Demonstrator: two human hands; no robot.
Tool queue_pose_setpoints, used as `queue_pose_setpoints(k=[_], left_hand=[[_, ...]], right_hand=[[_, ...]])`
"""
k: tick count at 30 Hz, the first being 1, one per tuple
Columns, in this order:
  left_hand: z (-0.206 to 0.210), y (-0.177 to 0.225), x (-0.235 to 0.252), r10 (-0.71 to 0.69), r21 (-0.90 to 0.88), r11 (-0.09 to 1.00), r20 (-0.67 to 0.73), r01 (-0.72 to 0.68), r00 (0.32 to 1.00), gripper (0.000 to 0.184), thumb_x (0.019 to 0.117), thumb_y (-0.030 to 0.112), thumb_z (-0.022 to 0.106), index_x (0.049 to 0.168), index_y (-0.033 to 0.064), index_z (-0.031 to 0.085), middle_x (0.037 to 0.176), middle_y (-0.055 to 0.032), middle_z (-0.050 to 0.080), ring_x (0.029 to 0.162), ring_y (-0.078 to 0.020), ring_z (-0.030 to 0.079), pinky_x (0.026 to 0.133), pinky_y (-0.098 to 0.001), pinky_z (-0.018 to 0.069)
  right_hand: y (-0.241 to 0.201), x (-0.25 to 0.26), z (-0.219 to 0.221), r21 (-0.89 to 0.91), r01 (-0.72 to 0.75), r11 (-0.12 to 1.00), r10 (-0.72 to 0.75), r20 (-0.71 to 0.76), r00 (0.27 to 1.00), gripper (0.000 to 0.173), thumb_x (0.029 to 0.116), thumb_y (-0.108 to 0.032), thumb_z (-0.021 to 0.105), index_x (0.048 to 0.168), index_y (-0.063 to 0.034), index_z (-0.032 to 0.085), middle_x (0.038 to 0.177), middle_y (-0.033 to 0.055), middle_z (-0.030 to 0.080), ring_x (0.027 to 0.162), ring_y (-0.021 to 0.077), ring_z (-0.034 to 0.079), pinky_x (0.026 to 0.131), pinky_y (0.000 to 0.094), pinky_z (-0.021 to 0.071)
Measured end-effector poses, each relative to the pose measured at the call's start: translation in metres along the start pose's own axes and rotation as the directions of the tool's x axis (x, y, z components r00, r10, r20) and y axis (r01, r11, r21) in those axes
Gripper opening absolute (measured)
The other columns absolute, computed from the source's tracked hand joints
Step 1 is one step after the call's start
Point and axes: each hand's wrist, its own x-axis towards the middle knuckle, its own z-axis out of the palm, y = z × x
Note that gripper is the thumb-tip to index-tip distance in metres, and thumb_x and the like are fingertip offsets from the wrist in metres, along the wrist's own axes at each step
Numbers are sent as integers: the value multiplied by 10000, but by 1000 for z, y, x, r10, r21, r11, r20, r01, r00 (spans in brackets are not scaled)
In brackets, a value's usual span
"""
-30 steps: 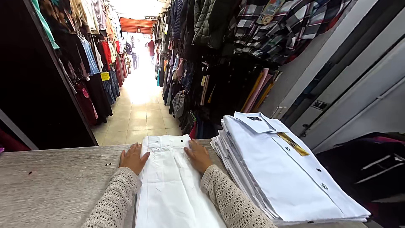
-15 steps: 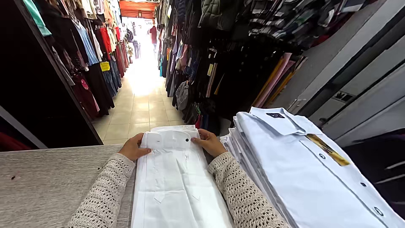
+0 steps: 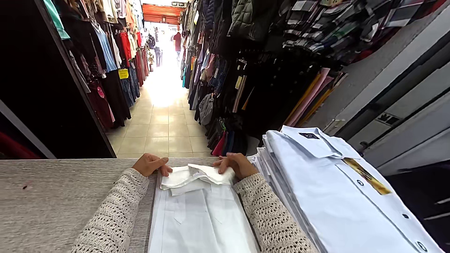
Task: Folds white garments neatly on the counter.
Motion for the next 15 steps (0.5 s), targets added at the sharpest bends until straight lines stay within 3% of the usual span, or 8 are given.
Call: queue_pose_setpoints(k=[1,2,3,4,6,8,11,15], left_hand=[[5,8,-3,-7,86,996,-69,13,998,431,1062,145,540,706,-39,700,709,-97,743,724,-158,738,797,-350,582],[9,10,-2,36,181,983,-106,-16,994,338,1022,131,610,739,-29,704,720,-93,734,707,-154,713,763,-365,578],[12,12,-1,94,288,956,-108,-59,990,225,983,124,675,824,-30,711,784,-109,725,744,-177,679,769,-402,546],[16,14,1,164,388,913,-73,-123,984,140,949,113,718,945,-26,724,906,-129,727,858,-218,680,843,-446,538],[26,14,2,318,489,809,102,-326,942,297,927,55,705,1217,-7,701,1270,-162,687,1225,-287,633,1092,-490,464],[36,7,6,395,465,730,311,-501,864,356,946,-33,569,1270,27,703,1413,-169,610,1370,-298,534,1169,-475,396],[44,8,3,312,396,763,467,-510,828,405,963,-113,424,1188,-5,743,1366,-198,640,1379,-312,532,1190,-437,361],[40,3,5,316,390,762,471,-516,823,320,956,-11,487,1108,-19,768,1288,-196,686,1314,-288,592,1147,-435,412]], right_hand=[[-3,0,3,-31,-42,999,42,-24,999,690,1088,-320,184,703,-33,680,796,100,763,932,219,746,1039,425,512],[-6,0,6,-86,-80,993,76,-48,996,689,1112,-359,189,795,-25,701,770,56,753,794,136,728,871,333,572],[-8,1,9,-120,-100,988,93,-63,994,583,1122,-319,269,908,-12,716,743,22,734,648,63,671,678,244,562],[-7,2,10,-120,-96,988,90,-54,994,403,1096,-214,404,974,-2,724,729,1,714,580,29,615,588,206,526],[-3,4,9,-152,-53,987,51,-17,999,102,947,-34,655,953,-6,753,752,-18,712,623,8,607,619,199,525],[0,6,7,-236,11,972,-4,29,1000,70,849,15,719,866,-37,762,822,-19,701,735,15,627,700,208,539],[-2,7,4,-311,47,949,-47,10,999,119,826,38,677,799,-57,744,869,2,674,815,48,614,746,236,521],[-24,11,8,-460,33,887,-26,20,999,63,918,-83,711,930,-53,764,989,66,700,911,140,662,818,345,561]])
